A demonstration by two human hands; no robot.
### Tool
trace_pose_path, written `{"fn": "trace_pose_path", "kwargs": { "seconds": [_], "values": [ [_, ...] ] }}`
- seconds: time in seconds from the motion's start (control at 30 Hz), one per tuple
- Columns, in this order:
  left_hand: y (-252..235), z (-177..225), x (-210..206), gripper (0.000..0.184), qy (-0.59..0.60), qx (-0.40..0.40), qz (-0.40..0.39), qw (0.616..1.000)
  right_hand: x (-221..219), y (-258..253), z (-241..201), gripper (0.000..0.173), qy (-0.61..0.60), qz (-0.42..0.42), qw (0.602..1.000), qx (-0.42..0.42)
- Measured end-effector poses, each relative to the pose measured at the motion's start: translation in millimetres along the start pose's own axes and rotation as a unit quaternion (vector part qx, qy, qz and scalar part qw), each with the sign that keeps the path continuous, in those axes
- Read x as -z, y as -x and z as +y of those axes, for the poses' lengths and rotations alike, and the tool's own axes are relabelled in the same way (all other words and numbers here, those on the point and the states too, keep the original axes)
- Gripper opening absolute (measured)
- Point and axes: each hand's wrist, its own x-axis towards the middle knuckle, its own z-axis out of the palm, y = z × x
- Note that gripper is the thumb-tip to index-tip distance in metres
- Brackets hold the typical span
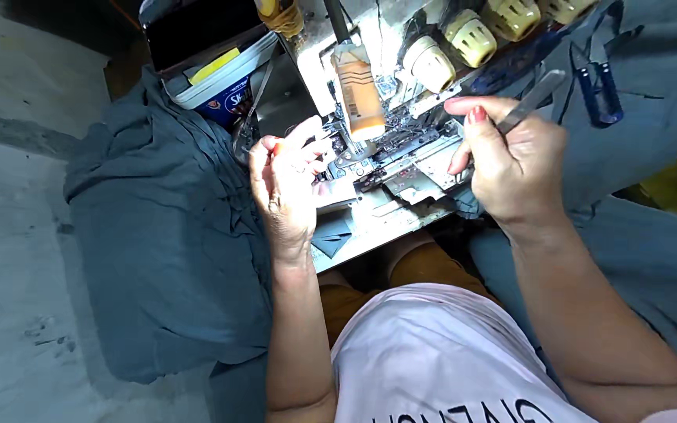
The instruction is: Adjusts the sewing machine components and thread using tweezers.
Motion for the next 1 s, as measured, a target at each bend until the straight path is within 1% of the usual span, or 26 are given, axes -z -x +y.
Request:
{"fn": "trace_pose_path", "kwargs": {
  "seconds": [0.07, 0.1, 0.17, 0.2, 0.27, 0.3, 0.37, 0.4, 0.47, 0.6, 0.67, 0.7, 0.8, 0.87, 0.93, 1.0],
  "values": [
    [-0.4, -0.6, 0.8, 0.022, -0.01, -0.008, -0.019, 1.0, 4.6, -4.6, -6.9, 0.029, -0.025, 0.011, 0.999, 0.02],
    [0.2, -1.0, 1.5, 0.02, -0.037, -0.018, -0.034, 0.999, 7.6, -6.1, -10.2, 0.029, -0.016, 0.019, 0.999, 0.04],
    [2.0, -0.1, 1.8, 0.015, -0.16, -0.037, -0.055, 0.985, 12.0, -7.3, -13.6, 0.031, 0.072, 0.005, 0.995, 0.071],
    [0.0, -1.0, -0.1, 0.014, -0.227, -0.056, -0.052, 0.971, 13.1, -6.5, -14.7, 0.031, 0.126, -0.03, 0.989, 0.066],
    [-6.7, -1.0, -3.3, 0.014, -0.334, -0.09, -0.051, 0.937, 11.2, -4.8, -13.9, 0.032, 0.2, -0.129, 0.971, 0.014],
    [-7.1, 3.7, -4.6, 0.017, -0.388, -0.097, -0.055, 0.915, 11.0, -4.4, -12.4, 0.033, 0.215, -0.174, 0.961, -0.014],
    [-8.3, 16.2, -8.2, 0.025, -0.485, -0.087, -0.062, 0.868, 14.4, -2.6, -10.3, 0.028, 0.213, -0.206, 0.955, -0.02],
    [-10.7, 18.8, -8.9, 0.027, -0.51, -0.084, -0.063, 0.853, 19.3, -1.7, -12.8, 0.023, 0.203, -0.204, 0.958, -0.015],
    [-15.9, 18.5, -6.3, 0.027, -0.523, -0.077, -0.08, 0.845, 34.8, -1.8, -18.1, 0.024, 0.201, -0.185, 0.962, -0.011],
    [-17.8, 10.5, -2.3, 0.024, -0.498, -0.074, -0.129, 0.854, 76.3, -1.0, -18.4, 0.033, 0.251, -0.122, 0.96, -0.031],
    [-15.5, 3.8, -1.6, 0.025, -0.485, -0.076, -0.129, 0.862, 91.9, 3.3, -12.8, 0.037, 0.285, -0.085, 0.954, -0.044],
    [-15.9, 2.5, -3.7, 0.025, -0.492, -0.074, -0.127, 0.858, 96.4, 5.2, -8.6, 0.038, 0.297, -0.069, 0.951, -0.055],
    [-20.5, 9.1, -12.2, 0.027, -0.56, -0.051, -0.125, 0.817, 92.8, 9.5, -2.4, 0.038, 0.305, -0.054, 0.946, -0.09],
    [-24.1, 16.0, -10.2, 0.03, -0.59, -0.045, -0.123, 0.797, 84.2, 11.9, 0.1, 0.036, 0.305, -0.057, 0.946, -0.091],
    [-25.6, 24.6, 0.4, 0.03, -0.62, -0.04, -0.115, 0.775, 74.7, 14.2, 1.2, 0.034, 0.306, -0.061, 0.947, -0.077],
    [-25.5, 29.9, 22.0, 0.028, -0.642, -0.066, -0.124, 0.754, 65.4, 13.8, 2.1, 0.033, 0.301, -0.064, 0.949, -0.064]
  ]
}}
